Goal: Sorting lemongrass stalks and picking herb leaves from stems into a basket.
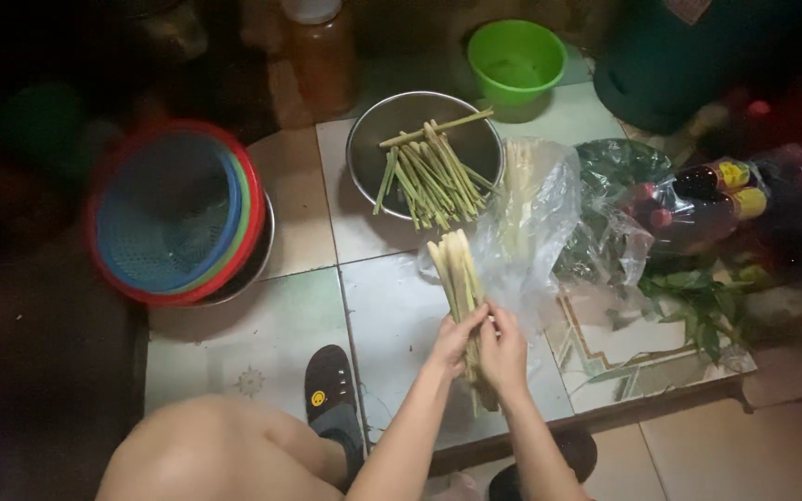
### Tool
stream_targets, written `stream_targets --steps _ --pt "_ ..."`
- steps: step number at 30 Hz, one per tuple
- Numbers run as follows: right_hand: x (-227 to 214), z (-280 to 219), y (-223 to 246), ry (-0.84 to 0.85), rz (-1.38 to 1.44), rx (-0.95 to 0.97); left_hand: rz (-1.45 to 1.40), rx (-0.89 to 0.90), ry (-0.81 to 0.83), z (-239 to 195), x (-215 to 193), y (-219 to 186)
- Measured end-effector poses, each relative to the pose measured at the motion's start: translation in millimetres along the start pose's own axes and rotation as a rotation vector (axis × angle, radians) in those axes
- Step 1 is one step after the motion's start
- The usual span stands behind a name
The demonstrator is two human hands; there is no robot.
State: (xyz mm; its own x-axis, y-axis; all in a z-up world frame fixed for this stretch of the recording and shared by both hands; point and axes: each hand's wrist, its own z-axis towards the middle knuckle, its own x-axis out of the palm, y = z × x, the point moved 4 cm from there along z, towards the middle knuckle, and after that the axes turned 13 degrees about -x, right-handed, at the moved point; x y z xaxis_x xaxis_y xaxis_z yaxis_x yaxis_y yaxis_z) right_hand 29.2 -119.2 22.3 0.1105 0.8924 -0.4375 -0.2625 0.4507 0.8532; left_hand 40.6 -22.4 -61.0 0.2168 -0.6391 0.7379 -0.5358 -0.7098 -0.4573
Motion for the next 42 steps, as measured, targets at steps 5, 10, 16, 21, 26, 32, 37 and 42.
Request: stream_targets --steps 5,10,16,21,26,32,37,42 --pt "-4.4 -15.0 13.9 0.003 0.013 0.042 -0.071 -0.084 0.003 -5.3 2.7 4.0" --pt "-13.5 -27.3 28.2 0.051 -0.058 0.009 -0.054 0.002 -0.011 -6.3 5.1 -0.9" --pt "-15.7 -40.1 14.0 0.259 -0.084 0.215 -0.001 0.173 -0.043 -2.8 -0.7 -4.4" --pt "-23.9 -55.6 -16.0 0.537 -0.273 0.133 0.306 0.074 -0.146 -26.7 16.7 -31.4" --pt "-105.8 -76.2 -96.5 0.693 -0.778 0.331 0.198 0.212 0.001 -22.9 -1.8 -68.5" --pt "-99.0 -38.2 -36.1 0.302 -0.613 0.092 0.054 0.175 0.055 -37.7 15.3 -73.5" --pt "-34.0 -41.8 19.5 0.254 -0.093 -0.123 0.103 0.133 0.035 -20.3 11.4 -30.8" --pt "-20.1 -55.6 -17.5 0.137 -0.245 0.054 -0.072 -0.065 0.035 -18.6 3.4 -10.1"
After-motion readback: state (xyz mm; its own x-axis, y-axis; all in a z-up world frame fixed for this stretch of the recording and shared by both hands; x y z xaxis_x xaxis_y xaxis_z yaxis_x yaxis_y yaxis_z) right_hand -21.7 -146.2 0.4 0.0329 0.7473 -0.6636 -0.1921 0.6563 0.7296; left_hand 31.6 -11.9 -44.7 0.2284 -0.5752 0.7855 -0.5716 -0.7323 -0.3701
